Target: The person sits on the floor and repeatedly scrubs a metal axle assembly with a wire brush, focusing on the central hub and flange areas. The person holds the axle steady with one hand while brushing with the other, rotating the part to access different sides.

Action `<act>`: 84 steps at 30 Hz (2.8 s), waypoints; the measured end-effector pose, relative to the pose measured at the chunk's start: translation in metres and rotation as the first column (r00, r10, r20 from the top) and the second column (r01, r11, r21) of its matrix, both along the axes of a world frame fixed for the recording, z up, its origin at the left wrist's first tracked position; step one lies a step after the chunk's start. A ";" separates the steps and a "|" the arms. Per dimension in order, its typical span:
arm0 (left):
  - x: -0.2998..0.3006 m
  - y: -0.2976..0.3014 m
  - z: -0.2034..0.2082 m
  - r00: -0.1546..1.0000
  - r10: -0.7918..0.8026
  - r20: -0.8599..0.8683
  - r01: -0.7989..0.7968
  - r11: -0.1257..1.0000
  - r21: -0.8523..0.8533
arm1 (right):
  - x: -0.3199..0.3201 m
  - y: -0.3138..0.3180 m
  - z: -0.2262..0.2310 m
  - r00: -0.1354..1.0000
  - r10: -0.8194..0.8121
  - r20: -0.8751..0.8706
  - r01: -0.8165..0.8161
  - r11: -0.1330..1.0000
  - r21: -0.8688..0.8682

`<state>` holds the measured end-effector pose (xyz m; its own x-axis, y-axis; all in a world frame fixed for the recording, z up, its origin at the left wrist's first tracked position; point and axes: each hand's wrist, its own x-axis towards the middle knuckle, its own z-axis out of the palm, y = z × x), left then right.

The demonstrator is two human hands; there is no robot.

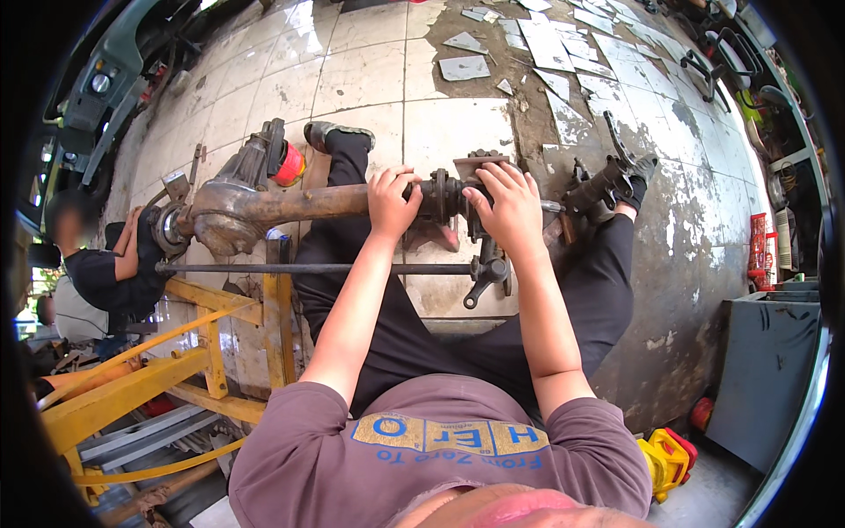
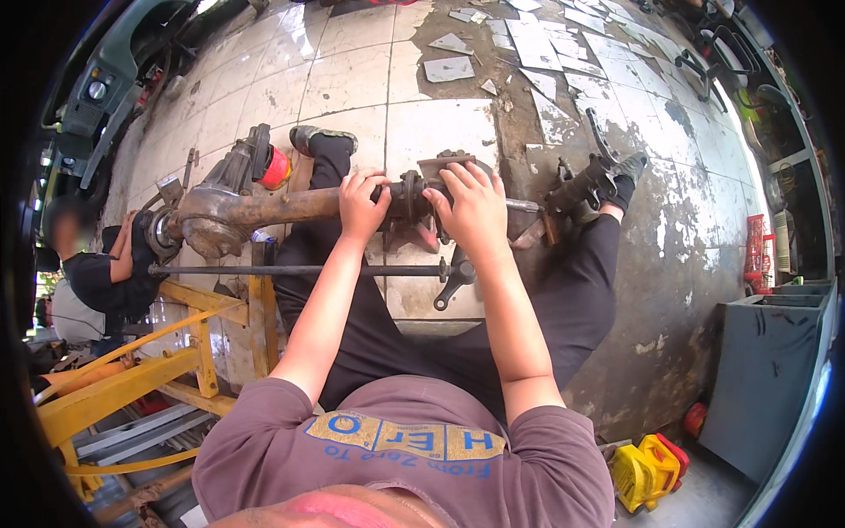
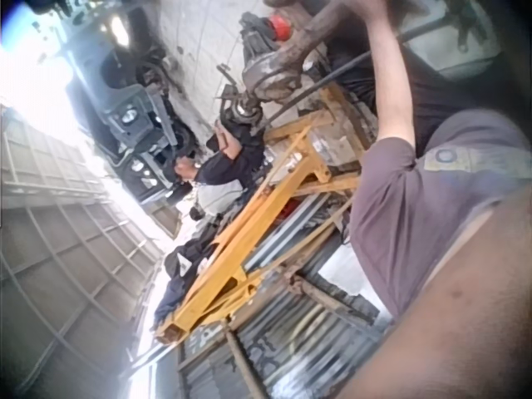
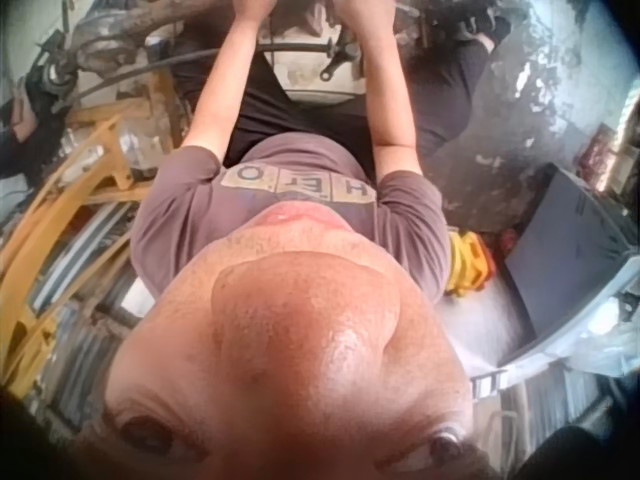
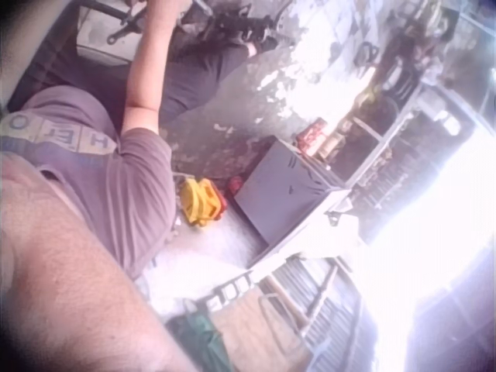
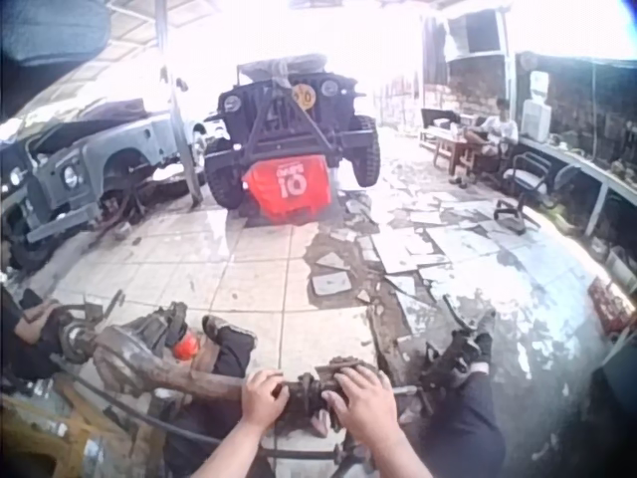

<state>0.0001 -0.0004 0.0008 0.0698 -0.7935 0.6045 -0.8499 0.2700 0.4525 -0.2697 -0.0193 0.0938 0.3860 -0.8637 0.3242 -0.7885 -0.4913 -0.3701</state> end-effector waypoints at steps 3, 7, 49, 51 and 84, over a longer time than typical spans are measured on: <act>0.000 -0.001 -0.002 1.000 -0.005 -0.002 0.005 1.000 -0.014 | 0.008 0.003 -0.010 0.999 -0.031 0.031 0.035 0.992 -0.121; 0.001 -0.002 -0.004 1.000 0.001 -0.008 -0.001 1.000 -0.019 | 0.002 0.003 0.000 0.999 -0.017 0.043 0.020 0.998 -0.056; -0.005 -0.009 -0.002 0.994 0.047 0.095 -0.043 0.998 -0.036 | -0.045 -0.032 -0.045 0.916 -0.162 0.368 0.165 0.986 0.023; -0.005 -0.006 -0.003 0.995 0.036 0.093 -0.032 0.999 -0.043 | -0.057 -0.035 -0.046 0.887 -0.190 0.420 0.245 0.966 -0.081; 0.001 -0.002 -0.008 0.999 0.022 0.037 -0.020 0.998 -0.059 | -0.058 -0.029 -0.042 0.946 -0.166 0.279 0.195 0.977 -0.081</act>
<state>0.0012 -0.0027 -0.0071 0.0624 -0.7553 0.6524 -0.8717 0.2770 0.4041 -0.3273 -0.0487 0.0516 0.1125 -0.8656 0.4880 -0.7459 -0.3981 -0.5340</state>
